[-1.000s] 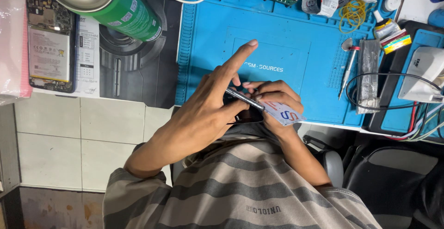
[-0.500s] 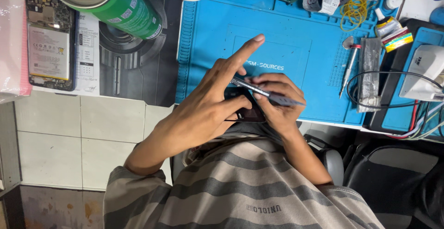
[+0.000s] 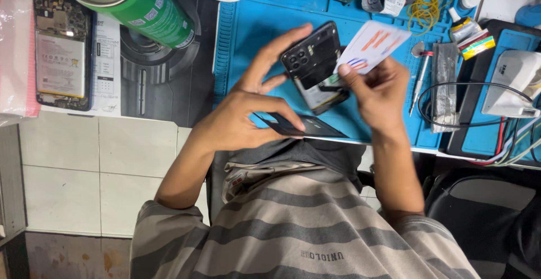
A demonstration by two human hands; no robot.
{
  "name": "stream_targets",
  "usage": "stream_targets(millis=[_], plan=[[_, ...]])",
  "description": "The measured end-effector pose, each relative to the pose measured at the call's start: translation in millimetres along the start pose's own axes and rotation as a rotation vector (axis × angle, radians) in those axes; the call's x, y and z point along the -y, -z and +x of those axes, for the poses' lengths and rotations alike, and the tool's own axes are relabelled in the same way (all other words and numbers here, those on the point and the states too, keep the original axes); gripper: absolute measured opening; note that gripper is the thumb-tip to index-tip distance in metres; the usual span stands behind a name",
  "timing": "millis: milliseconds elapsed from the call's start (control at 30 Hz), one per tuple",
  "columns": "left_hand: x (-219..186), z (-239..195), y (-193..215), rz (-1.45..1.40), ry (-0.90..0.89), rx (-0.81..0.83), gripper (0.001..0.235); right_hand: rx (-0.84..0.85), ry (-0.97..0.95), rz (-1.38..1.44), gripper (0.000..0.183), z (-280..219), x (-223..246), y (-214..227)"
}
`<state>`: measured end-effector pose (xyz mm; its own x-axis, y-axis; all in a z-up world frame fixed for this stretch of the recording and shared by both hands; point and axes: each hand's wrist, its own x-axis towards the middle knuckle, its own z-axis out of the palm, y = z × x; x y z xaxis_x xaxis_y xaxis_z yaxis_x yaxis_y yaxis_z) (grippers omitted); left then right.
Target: The person uses a plastic card and a spray can to pry open the back cover of a smartphone. They repeatedly insert the card into the seam and spray the edges to loosen the adhesive, then separate the back cover from the chassis.
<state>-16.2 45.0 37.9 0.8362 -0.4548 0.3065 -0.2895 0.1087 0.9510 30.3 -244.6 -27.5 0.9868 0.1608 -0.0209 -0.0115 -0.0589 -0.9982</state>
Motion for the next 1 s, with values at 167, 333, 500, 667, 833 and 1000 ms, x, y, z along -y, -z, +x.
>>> stream_targets(millis=[167,333,500,667,833,1000], plan=[[16,-4,6,-0.036,-0.066,0.002,0.023,0.165,-0.062,-0.235,0.023,26,33,35],[18,-9,16,0.020,-0.068,-0.025,0.043,0.398,-0.219,-0.469,0.030,41,43,48],[15,-5,16,0.256,-0.052,-0.274,0.033,0.580,-0.103,-0.607,0.033,41,48,48],[33,-4,0,0.776,-0.117,-0.318,0.057,0.513,-0.058,-0.665,0.032,35,45,43],[59,-10,-16,1.068,-0.115,-0.167,0.077,0.364,0.062,-0.775,0.030,20,42,40],[64,-18,-18,1.047,-0.001,0.010,0.086,0.277,0.019,-0.778,0.029,8,40,36]])
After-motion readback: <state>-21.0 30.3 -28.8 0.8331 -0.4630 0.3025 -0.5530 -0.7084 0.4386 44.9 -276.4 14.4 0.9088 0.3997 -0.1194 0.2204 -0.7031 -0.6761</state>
